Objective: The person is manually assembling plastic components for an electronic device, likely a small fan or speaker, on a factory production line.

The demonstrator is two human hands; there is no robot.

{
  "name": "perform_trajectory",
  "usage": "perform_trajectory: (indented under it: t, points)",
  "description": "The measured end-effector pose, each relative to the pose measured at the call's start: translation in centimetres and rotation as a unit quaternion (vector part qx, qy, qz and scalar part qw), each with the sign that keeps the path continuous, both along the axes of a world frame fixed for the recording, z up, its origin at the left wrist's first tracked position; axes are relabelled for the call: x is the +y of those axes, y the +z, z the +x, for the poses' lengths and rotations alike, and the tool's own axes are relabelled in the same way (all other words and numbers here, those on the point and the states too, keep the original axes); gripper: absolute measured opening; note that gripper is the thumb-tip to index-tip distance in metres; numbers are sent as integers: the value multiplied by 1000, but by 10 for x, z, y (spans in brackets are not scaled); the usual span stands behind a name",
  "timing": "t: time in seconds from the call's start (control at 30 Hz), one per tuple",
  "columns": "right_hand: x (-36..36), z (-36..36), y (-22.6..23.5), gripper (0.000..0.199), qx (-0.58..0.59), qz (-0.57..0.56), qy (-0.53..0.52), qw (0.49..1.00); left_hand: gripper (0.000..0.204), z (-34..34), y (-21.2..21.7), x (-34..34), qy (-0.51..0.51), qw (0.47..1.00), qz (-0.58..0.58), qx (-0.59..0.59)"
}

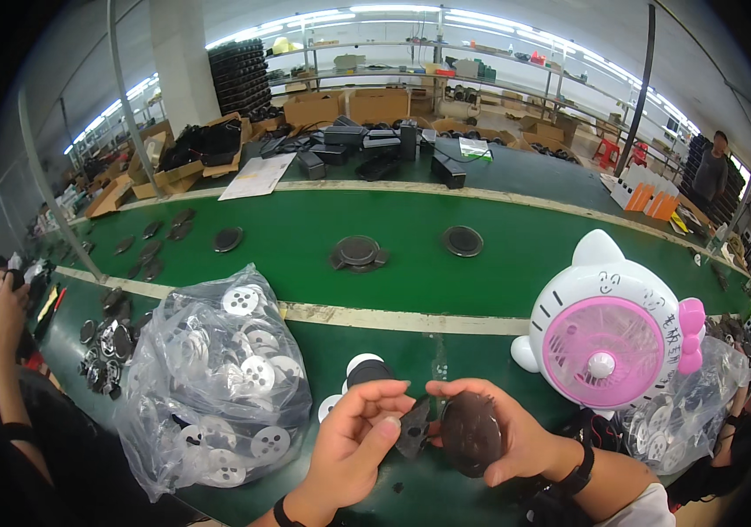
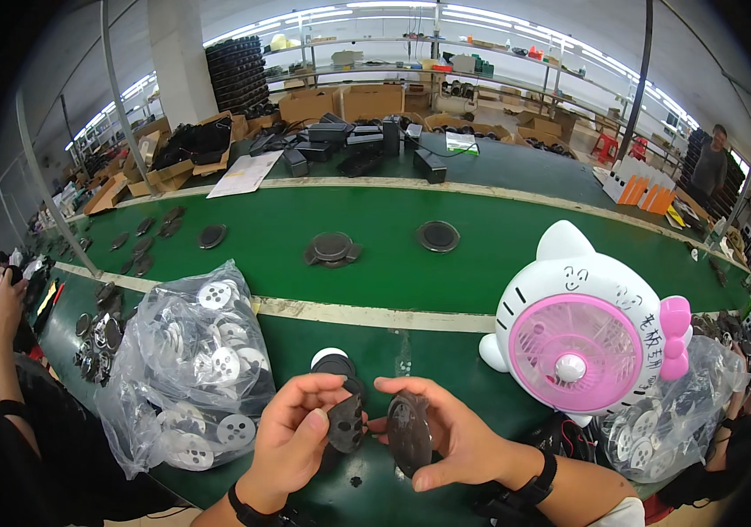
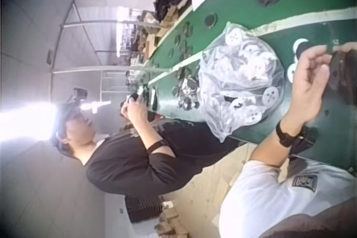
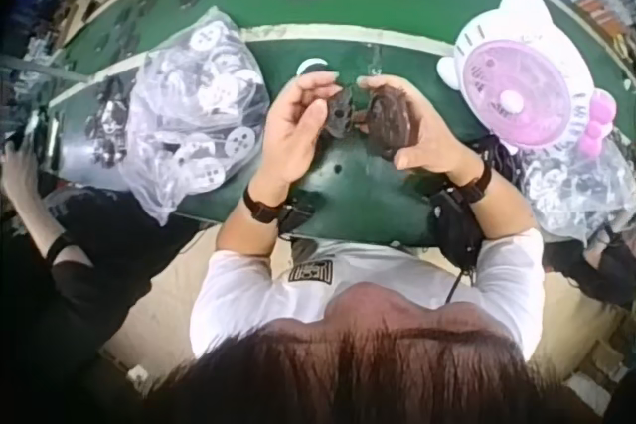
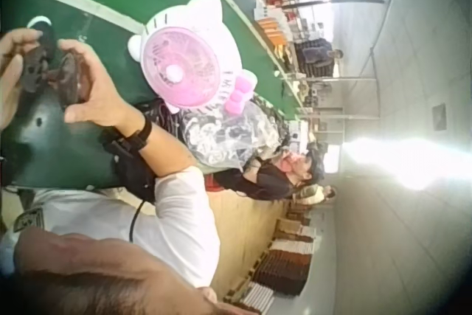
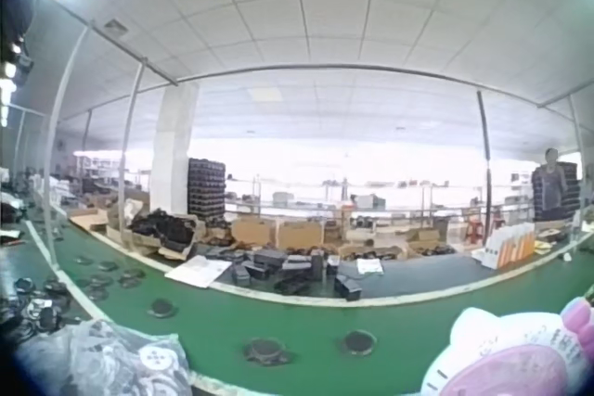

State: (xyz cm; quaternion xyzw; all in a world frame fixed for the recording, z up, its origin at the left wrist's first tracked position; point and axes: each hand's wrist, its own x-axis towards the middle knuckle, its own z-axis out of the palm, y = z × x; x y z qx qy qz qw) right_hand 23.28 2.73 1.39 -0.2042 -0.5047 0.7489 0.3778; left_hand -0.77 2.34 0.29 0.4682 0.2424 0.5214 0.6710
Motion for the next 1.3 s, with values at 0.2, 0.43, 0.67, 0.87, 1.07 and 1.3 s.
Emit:
perform_trajectory:
  t: [0.2, 0.43, 0.67, 0.87, 1.07, 1.3]
  points:
    - [0, -3, -1, 111, 21, 3, -10, 1000, 43, -5, 7, -9, 28, 995, 66, 69]
    - [3, 5, -9, 101, -33, -9, 3, 999, 56, -15, -6, 3, -55, 996, 22, -65]
    - [9, 2, 17, 90, -299, 158, -49, 940, 67, -11, -33, 23, -159, 923, -78, -343]
    - [3, -18, 21, 110, -667, 442, 56, 597, 71, -16, -33, 19, -212, 899, -49, -381]
    - [126, -22, 4, 88, -627, 364, -106, 681, 69, -12, -23, 10, -296, 875, -74, -376]
    - [281, -58, -65, 82, -612, 472, -360, 522, 65, -16, -23, 7, -264, 894, -147, -331]
